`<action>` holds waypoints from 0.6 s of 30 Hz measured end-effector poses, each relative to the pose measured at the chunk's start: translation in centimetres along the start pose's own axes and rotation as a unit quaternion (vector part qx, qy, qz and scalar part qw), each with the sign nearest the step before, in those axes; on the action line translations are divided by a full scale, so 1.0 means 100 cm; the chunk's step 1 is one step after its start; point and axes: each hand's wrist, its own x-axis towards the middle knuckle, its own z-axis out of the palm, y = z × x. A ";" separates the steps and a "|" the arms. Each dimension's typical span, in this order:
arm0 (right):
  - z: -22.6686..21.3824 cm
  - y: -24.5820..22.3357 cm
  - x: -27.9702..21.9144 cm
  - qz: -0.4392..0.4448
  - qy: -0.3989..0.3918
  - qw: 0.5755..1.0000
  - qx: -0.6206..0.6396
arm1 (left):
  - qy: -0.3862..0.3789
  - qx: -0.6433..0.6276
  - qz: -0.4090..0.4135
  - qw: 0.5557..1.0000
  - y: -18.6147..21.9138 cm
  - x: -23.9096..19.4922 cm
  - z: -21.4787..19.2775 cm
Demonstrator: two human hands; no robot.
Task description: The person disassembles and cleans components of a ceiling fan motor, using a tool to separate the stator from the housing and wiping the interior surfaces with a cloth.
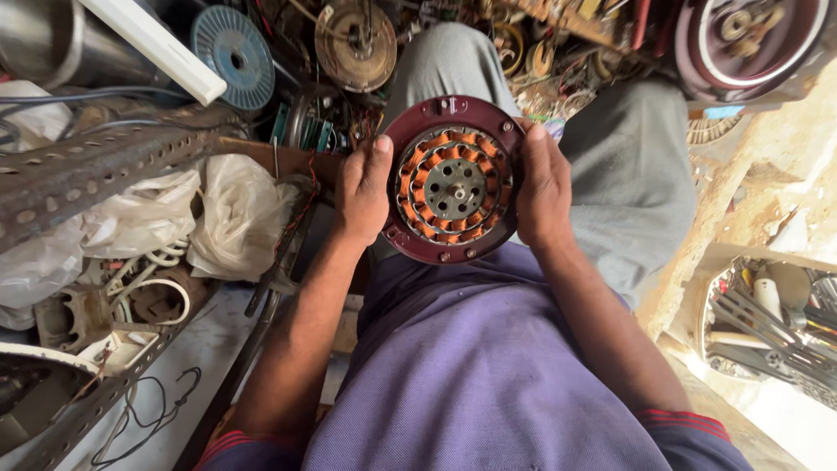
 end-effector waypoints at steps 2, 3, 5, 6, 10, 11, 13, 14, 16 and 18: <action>0.006 0.020 0.021 0.044 0.017 0.997 0.063 | 0.007 0.023 -0.009 1.000 -0.011 0.001 -0.002; 0.007 0.026 0.030 0.078 0.038 0.988 0.127 | 0.006 0.018 -0.006 1.000 -0.014 0.003 -0.003; 0.003 0.024 0.030 0.083 0.034 0.992 0.094 | 0.003 0.005 0.001 1.000 -0.018 0.008 -0.002; 0.005 0.017 0.028 0.086 0.031 0.994 0.062 | 0.002 -0.001 0.007 1.000 -0.020 0.011 -0.002; 0.025 -0.041 -0.013 -0.130 0.017 0.968 -0.213 | 0.001 -0.009 -0.020 1.000 -0.028 0.005 -0.003; 0.032 -0.057 -0.033 -0.241 -0.045 0.929 -0.279 | -0.001 -0.010 -0.027 1.000 -0.029 0.001 -0.004; 0.050 -0.078 -0.042 -0.257 -0.105 0.803 -0.528 | -0.026 -0.034 0.027 0.999 -0.028 0.005 -0.004; 0.064 -0.082 -0.042 -0.257 -0.099 0.801 -0.532 | -0.031 -0.038 0.029 0.998 -0.024 0.003 -0.002; 0.085 -0.089 -0.035 -0.180 -0.105 0.780 -0.590 | -0.015 0.036 0.053 0.998 -0.014 0.003 0.000; 0.088 -0.099 -0.035 -0.183 -0.122 0.770 -0.599 | -0.014 0.047 0.057 0.997 -0.005 -0.002 -0.002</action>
